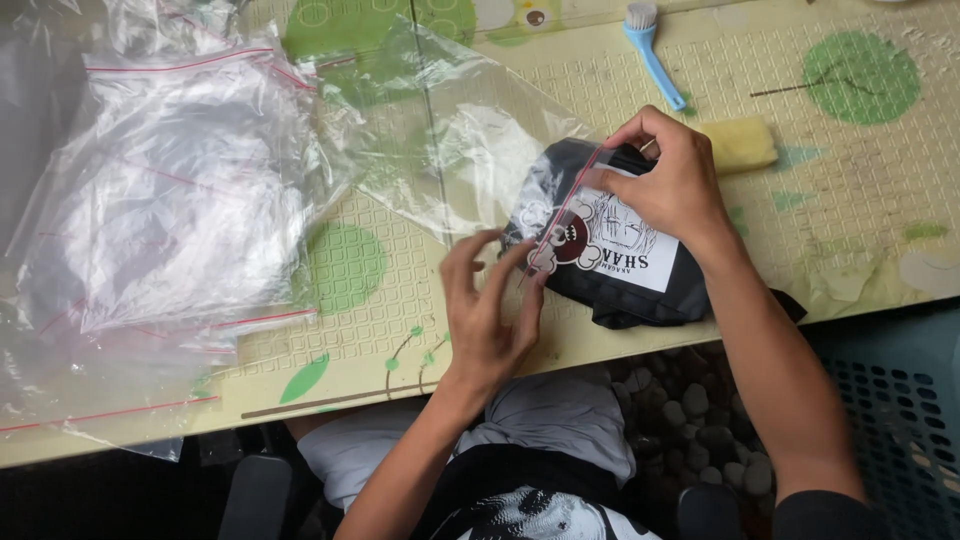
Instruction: The person cleans a small black bag with a sponge and a brush, then places it into a clear plastic bag. They attach a sticker to the bag, seal the plastic bag, and place it into a basket.
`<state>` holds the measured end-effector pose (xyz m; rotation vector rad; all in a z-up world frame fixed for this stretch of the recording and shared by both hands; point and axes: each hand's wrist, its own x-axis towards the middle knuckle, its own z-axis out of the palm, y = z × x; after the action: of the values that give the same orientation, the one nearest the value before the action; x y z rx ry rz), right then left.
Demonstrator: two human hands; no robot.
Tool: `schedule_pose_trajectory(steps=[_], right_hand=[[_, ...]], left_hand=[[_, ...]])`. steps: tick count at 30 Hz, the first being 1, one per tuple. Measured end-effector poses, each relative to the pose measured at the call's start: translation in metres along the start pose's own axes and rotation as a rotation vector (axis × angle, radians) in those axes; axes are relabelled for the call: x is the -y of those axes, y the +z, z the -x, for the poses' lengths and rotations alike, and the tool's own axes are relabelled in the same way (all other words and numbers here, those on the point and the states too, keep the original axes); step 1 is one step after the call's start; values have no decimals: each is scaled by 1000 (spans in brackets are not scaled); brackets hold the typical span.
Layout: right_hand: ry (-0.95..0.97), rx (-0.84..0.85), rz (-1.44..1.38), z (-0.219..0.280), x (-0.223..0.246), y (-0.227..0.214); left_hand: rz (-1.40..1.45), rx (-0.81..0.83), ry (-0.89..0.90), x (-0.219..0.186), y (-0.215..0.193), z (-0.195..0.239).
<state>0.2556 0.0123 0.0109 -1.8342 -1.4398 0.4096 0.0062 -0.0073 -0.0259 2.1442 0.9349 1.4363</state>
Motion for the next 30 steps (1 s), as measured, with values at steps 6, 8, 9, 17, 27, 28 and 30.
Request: schedule_pose_trajectory(steps=[6,8,9,17,27,28,30], right_hand=[[-8,-47,-149,-4,7,-1],[-81,-50,-132,-2,16,-2],[-148,-57,-114,-2,21,-3],[-113,-44,-321,3,37,4],[11,374,-487,42,28,-14],[10,377,-485,45,33,-7],[31,117,-587,53,42,7]], left_hand=[[635,-170,-639,-1,-1,1],[714,-264,-705,-7,-6,-10],[795,-353,-772,-10,-8,-15],[1048,-154,-1059,-17,-8,-52],[1074,-221,-739,9,-20,-61],[1074,-225,-739,5,-24,-63],[920,-81,-880,-6,-32,-66]])
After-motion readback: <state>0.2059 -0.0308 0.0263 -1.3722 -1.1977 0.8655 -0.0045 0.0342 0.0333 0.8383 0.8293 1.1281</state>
